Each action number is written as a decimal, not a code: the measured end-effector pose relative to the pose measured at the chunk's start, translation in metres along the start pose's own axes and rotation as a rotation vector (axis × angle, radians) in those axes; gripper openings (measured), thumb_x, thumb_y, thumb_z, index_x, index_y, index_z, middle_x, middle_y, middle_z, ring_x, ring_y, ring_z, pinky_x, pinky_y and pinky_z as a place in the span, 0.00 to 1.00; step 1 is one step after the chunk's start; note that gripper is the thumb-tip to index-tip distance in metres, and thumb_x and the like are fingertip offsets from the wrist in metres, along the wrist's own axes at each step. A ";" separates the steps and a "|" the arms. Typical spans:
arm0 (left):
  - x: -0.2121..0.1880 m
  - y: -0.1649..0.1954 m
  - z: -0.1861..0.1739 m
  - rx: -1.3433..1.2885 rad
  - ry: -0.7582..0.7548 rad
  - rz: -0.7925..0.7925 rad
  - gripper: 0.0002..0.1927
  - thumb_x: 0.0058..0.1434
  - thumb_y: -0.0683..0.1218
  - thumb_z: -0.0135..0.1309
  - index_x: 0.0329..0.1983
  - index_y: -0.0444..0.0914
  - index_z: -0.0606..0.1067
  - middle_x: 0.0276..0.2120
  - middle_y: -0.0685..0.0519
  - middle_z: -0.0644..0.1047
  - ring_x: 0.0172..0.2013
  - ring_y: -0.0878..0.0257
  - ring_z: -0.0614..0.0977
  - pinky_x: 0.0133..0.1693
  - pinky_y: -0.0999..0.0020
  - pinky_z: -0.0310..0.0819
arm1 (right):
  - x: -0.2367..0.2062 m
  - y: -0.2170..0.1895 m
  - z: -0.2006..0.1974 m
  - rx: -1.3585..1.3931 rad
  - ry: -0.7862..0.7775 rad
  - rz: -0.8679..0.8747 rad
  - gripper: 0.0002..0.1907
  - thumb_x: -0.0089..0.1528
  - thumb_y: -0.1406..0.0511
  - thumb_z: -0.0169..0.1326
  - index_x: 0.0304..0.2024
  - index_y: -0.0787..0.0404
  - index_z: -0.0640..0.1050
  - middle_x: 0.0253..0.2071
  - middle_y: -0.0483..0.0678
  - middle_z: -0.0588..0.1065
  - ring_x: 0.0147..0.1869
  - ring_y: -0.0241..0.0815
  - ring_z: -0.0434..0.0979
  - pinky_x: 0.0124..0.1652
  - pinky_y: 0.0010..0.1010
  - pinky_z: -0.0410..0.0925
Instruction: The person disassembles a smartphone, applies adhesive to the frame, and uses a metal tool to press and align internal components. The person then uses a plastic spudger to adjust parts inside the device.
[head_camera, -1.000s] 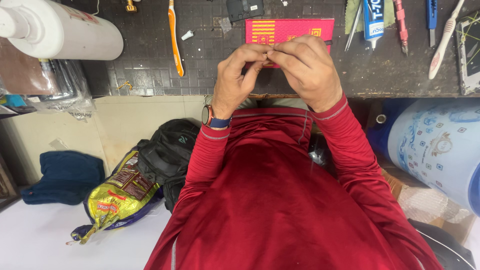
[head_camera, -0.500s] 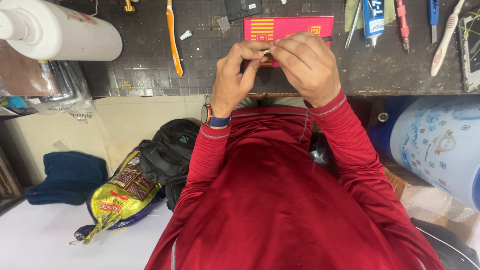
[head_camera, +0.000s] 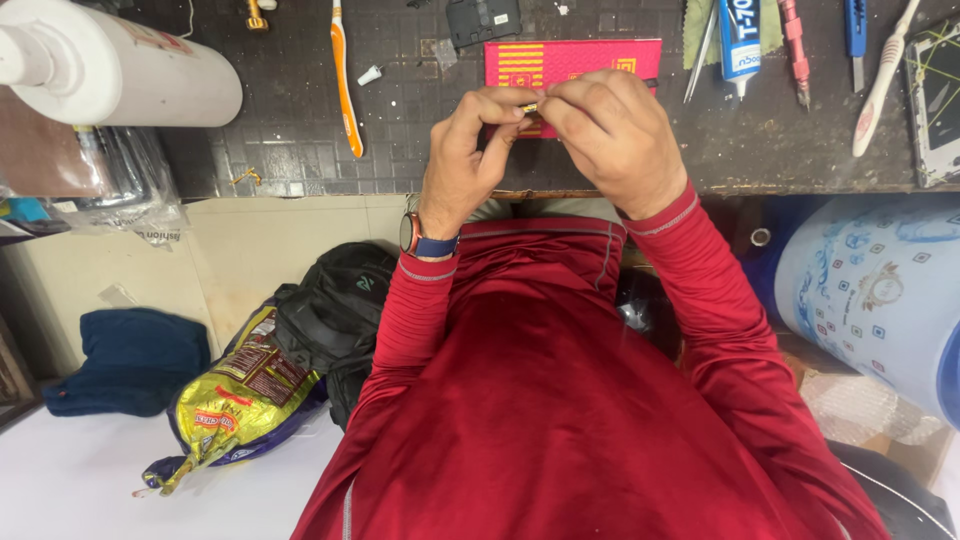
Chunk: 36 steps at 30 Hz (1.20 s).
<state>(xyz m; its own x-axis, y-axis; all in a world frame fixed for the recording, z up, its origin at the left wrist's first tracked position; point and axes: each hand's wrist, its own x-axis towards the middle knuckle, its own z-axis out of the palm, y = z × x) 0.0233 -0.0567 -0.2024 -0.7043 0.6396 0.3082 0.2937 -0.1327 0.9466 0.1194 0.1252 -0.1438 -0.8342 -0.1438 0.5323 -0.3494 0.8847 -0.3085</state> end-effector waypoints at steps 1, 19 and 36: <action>0.000 0.000 0.000 0.003 -0.004 0.008 0.09 0.71 0.31 0.53 0.44 0.34 0.67 0.51 0.44 0.81 0.48 0.56 0.87 0.49 0.68 0.85 | 0.000 0.001 0.000 0.000 -0.010 0.004 0.15 0.62 0.75 0.63 0.52 0.64 0.78 0.51 0.48 0.75 0.54 0.47 0.76 0.54 0.37 0.72; -0.001 -0.005 -0.001 0.020 -0.004 0.015 0.08 0.70 0.32 0.53 0.43 0.34 0.67 0.50 0.45 0.82 0.49 0.55 0.87 0.51 0.66 0.84 | -0.013 0.008 0.010 -0.005 0.110 0.001 0.18 0.62 0.75 0.70 0.52 0.64 0.78 0.49 0.48 0.75 0.52 0.49 0.77 0.53 0.38 0.71; 0.000 0.007 -0.002 0.034 -0.004 -0.041 0.11 0.70 0.34 0.56 0.49 0.34 0.67 0.49 0.44 0.83 0.51 0.56 0.87 0.53 0.65 0.83 | -0.011 0.005 0.015 0.047 0.180 0.007 0.17 0.61 0.78 0.70 0.50 0.64 0.80 0.48 0.47 0.76 0.51 0.48 0.77 0.50 0.37 0.70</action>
<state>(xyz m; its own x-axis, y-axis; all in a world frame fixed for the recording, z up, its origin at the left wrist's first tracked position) 0.0241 -0.0588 -0.1952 -0.7136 0.6470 0.2688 0.2864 -0.0808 0.9547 0.1200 0.1246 -0.1628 -0.7487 -0.0522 0.6609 -0.3666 0.8632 -0.3471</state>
